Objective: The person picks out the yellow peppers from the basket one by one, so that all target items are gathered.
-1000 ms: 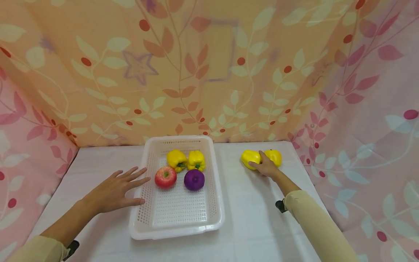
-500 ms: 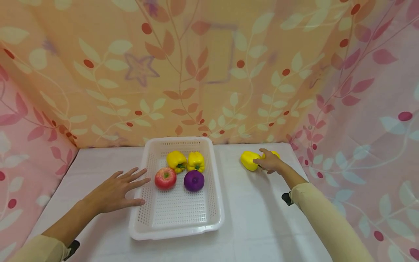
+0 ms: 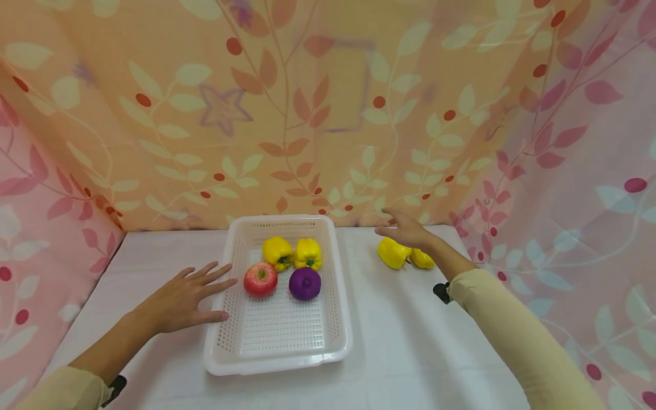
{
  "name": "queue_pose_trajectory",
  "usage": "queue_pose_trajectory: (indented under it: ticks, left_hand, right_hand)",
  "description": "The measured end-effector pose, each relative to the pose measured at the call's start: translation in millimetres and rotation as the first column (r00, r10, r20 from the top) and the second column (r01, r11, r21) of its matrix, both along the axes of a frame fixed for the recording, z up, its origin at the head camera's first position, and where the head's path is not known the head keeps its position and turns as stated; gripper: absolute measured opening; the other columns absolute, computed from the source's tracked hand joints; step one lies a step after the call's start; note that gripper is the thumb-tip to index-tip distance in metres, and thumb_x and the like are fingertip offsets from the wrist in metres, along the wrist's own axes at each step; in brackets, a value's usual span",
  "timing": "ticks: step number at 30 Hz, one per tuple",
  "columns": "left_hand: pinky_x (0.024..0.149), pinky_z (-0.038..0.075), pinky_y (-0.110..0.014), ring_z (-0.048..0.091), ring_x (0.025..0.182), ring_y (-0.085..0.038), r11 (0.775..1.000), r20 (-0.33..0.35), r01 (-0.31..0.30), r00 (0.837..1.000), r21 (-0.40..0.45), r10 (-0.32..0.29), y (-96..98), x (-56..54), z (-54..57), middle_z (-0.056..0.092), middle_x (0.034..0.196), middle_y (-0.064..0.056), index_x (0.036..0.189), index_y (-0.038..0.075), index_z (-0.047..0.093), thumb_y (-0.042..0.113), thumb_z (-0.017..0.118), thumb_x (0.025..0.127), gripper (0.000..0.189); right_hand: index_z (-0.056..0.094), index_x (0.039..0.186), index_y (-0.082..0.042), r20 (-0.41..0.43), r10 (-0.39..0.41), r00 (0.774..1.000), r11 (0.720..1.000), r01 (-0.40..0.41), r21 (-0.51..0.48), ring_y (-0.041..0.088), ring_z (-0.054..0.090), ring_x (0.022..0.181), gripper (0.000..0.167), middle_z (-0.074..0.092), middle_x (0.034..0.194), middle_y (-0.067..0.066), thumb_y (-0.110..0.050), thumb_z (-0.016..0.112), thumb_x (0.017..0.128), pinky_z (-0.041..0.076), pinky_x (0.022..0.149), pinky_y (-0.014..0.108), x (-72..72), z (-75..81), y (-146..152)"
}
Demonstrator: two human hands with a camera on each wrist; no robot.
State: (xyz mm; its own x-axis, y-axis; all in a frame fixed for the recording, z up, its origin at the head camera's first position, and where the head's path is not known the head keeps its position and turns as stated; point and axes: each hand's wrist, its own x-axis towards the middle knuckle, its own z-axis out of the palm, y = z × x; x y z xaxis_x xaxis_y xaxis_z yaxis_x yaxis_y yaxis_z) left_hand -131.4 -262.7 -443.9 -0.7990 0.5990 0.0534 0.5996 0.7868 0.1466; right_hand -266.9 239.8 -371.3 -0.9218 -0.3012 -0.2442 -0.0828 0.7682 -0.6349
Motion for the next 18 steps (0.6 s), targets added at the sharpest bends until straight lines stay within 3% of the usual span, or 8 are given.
queue_pose_trajectory:
  ticks: [4,9,15,18]
  left_hand:
    - [0.104,0.035,-0.068,0.035,0.142,-0.041,1.0,-0.005,0.004,1.0,0.004,-0.004,-0.3,-1.0,-1.5,0.04,0.156,-0.007,0.146,0.026,0.053,0.069,0.056,0.089,0.072]
    - [0.104,0.035,-0.068,0.035,0.142,-0.042,1.0,-0.002,0.0,1.0,0.008,0.0,-0.9,-0.5,-2.1,0.041,0.156,-0.007,0.146,0.026,0.053,0.069,0.055,0.089,0.072]
    - [0.103,0.036,-0.068,0.037,0.141,-0.041,1.0,-0.021,0.01,1.0,0.015,-0.01,-0.2,-0.6,-3.4,0.042,0.156,-0.008,0.146,0.026,0.053,0.068,0.056,0.089,0.07]
    - [0.103,0.036,-0.068,0.037,0.141,-0.041,1.0,-0.027,0.009,1.0,0.013,-0.008,-0.3,-0.6,-3.6,0.042,0.156,-0.007,0.146,0.026,0.053,0.068,0.056,0.089,0.071]
  right_hand:
    - [0.022,0.159,-0.017,0.014,0.012,1.0,0.999,-0.012,-0.033,0.045,0.042,0.135,0.076,0.035,0.153,0.026,-0.044,0.059,0.098,0.038,0.107,0.062,0.2,8.1,-26]
    - [0.024,0.158,-0.018,0.045,0.04,0.998,0.989,-0.033,-0.147,0.041,0.044,0.132,0.077,0.033,0.154,0.022,-0.046,0.06,0.096,0.043,0.104,0.057,1.3,14.3,-57]
    - [0.025,0.157,-0.014,0.071,0.045,0.996,0.963,-0.025,-0.267,0.036,0.055,0.124,0.075,0.042,0.148,0.022,-0.039,0.062,0.097,0.048,0.102,0.047,-1.9,4.1,-85]
    - [0.026,0.157,-0.011,0.12,0.032,0.992,0.935,0.013,-0.355,0.04,0.058,0.121,0.072,0.047,0.142,0.025,-0.033,0.063,0.098,0.048,0.102,0.045,-3.1,-3.9,-99]
